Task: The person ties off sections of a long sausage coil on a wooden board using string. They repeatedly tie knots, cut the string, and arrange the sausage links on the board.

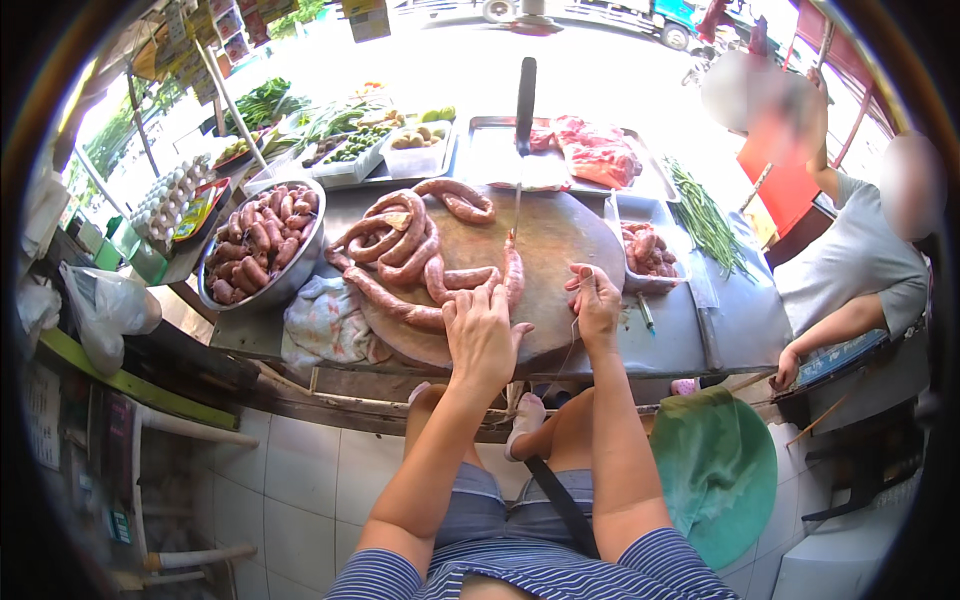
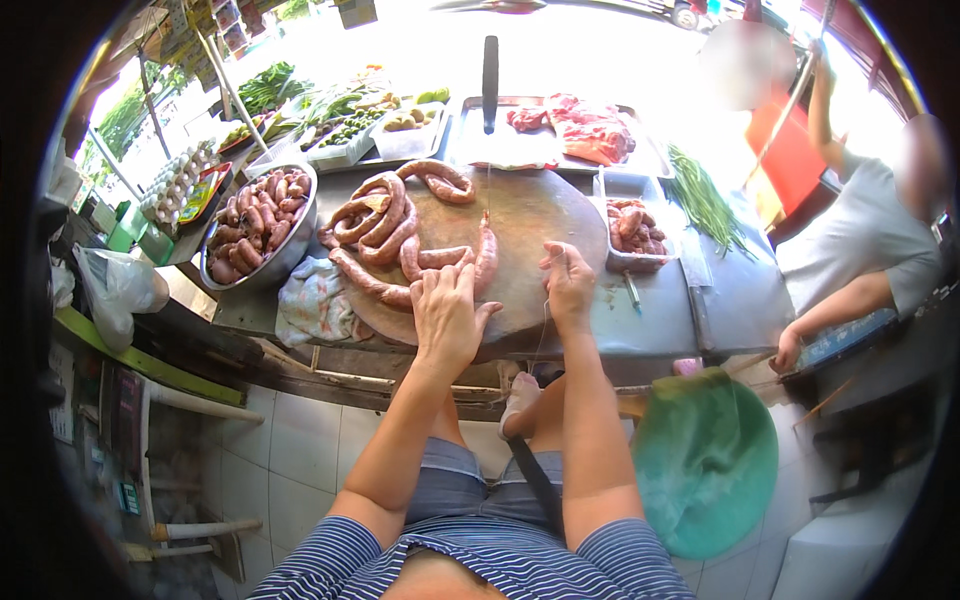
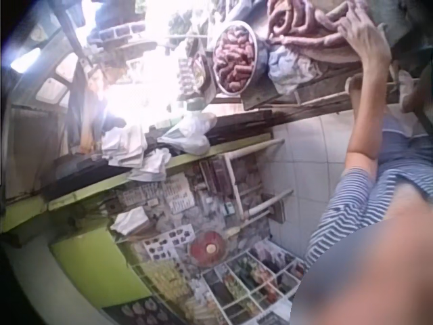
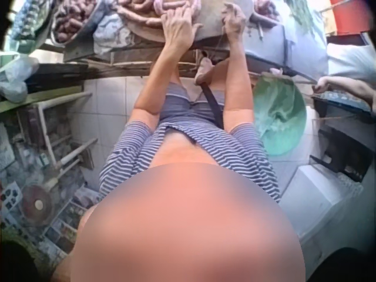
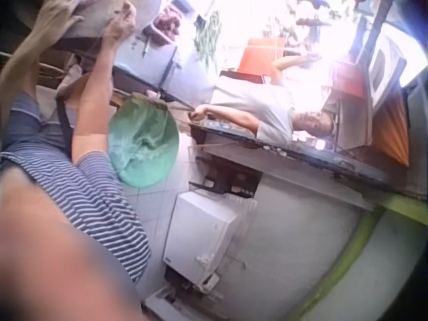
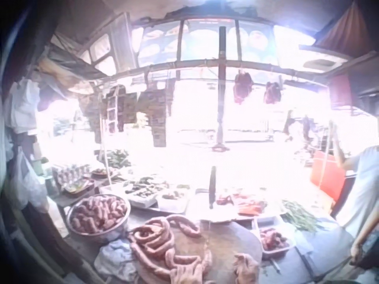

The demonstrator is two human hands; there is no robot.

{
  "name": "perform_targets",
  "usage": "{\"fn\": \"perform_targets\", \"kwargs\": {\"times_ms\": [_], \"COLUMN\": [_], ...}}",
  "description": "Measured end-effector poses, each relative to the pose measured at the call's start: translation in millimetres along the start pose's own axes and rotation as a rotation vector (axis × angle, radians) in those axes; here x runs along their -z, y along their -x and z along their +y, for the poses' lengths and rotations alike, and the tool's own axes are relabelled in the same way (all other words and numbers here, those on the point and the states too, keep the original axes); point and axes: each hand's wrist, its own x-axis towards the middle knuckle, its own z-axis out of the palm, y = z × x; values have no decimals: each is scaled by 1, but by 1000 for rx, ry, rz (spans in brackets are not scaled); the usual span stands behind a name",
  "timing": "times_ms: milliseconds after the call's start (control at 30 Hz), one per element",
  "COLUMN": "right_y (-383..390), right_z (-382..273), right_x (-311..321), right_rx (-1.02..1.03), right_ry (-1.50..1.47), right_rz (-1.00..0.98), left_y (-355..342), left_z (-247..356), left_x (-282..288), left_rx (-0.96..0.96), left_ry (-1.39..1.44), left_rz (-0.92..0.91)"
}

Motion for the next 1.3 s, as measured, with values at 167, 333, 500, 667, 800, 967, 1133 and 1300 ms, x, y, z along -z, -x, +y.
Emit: {"fn": "perform_targets", "kwargs": {"times_ms": [167, 333, 500, 667, 800, 967, 1133, 1300], "right_y": [-2, -3, 1, 3, 4, 4, 5, 7], "right_z": [11, -1, -12, -11, -12, -14, -18, -20], "right_x": [-7, -7, -4, -10, -12, -9, -9, -9], "right_rx": [305, 96, 56, 121, 106, 99, 99, 116], "right_ry": [181, 206, 268, 249, 289, 292, 277, 254], "right_rz": [117, 88, 36, 86, 103, 112, 109, 110], "left_y": [-14, -26, -4, 10, 5, 5, -4, -1], "left_z": [7, 7, -15, -12, 5, 10, 9, 10], "left_x": [-15, -20, 9, 24, 10, 3, 14, 24], "left_rx": [-23, -8, -8, -50, -34, 36, 72, 45], "left_ry": [-65, -120, 57, -42, -56, 74, 518, 385], "left_rz": [-62, -75, -370, -374, -312, -262, -86, -230]}}
